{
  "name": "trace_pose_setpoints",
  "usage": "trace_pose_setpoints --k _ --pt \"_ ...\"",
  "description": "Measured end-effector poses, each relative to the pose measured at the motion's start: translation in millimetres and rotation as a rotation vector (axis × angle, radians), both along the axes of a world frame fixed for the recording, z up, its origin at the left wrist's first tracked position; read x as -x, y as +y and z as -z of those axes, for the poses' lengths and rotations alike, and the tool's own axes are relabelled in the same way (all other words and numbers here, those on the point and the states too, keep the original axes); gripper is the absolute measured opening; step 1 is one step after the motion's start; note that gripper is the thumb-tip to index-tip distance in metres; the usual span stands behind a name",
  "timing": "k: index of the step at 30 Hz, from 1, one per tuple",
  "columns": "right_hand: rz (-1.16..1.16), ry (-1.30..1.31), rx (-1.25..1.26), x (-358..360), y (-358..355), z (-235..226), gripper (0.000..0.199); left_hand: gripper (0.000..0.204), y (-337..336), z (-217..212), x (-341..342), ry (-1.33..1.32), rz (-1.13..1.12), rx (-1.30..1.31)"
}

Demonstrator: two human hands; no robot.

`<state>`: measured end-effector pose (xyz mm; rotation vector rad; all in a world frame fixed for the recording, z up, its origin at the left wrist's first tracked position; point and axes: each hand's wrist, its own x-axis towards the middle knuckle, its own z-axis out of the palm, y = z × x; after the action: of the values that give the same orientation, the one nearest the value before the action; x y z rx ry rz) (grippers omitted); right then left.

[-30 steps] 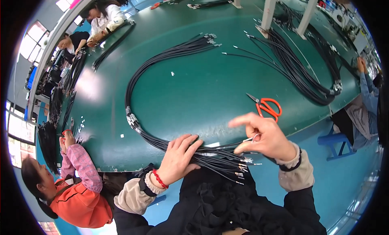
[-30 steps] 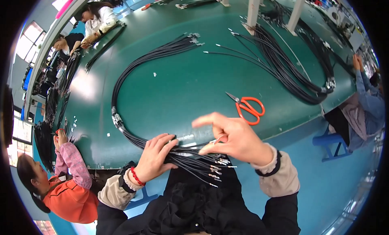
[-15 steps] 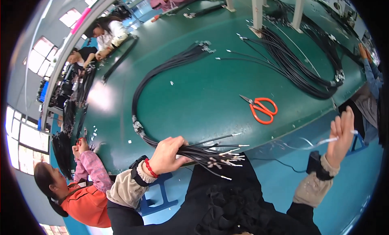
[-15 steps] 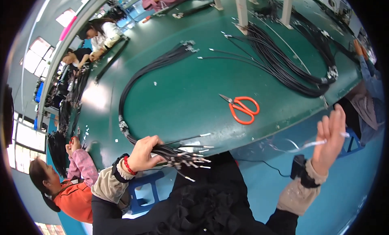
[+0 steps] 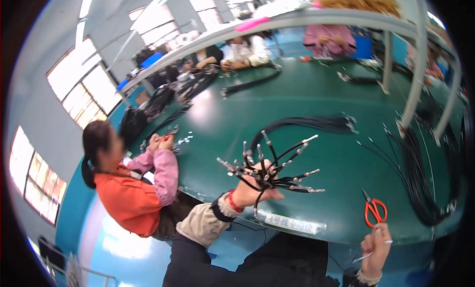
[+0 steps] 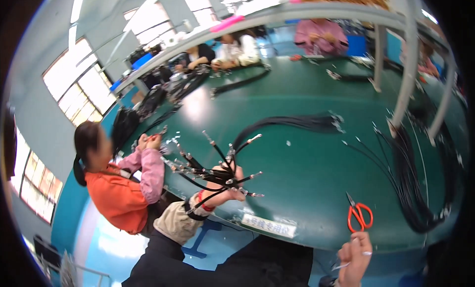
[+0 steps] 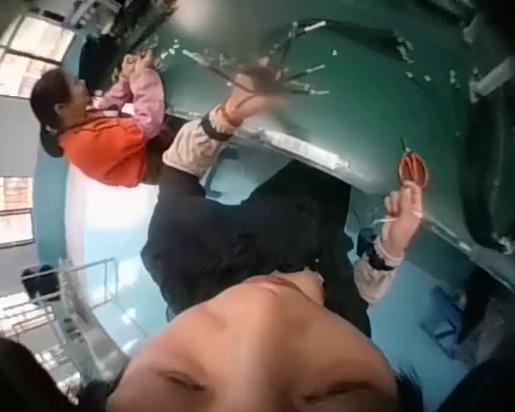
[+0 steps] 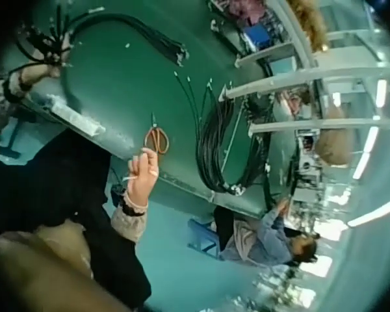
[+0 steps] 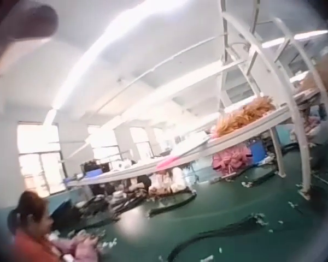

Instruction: The person assembles wire harnesses by hand, wrapping a small white strip around the end of a black wire and fitting a metal terminal onto the tip. After completing a bundle, the person lifts the wires to show the camera and then lays them back down on the table.

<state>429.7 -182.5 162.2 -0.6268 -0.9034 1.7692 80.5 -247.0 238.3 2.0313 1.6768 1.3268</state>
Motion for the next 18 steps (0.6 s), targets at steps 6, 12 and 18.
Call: trace_pose_setpoints --k 6,12,18 --pt "-0.403 0.150 0.333 151.5 -138.6 -73.0 0.025 0.037 -121.8 -54.9 65.0 -0.669 0.194 -0.196" --pt "-0.562 0.211 0.440 305.4 -248.0 -105.9 0.041 0.029 -227.5 -140.8 141.6 -0.970 0.433 -0.465" --pt "-0.570 0.211 0.683 420.7 -307.0 -86.8 0.063 0.036 -318.7 -197.5 239.4 -1.003 0.567 -0.578"
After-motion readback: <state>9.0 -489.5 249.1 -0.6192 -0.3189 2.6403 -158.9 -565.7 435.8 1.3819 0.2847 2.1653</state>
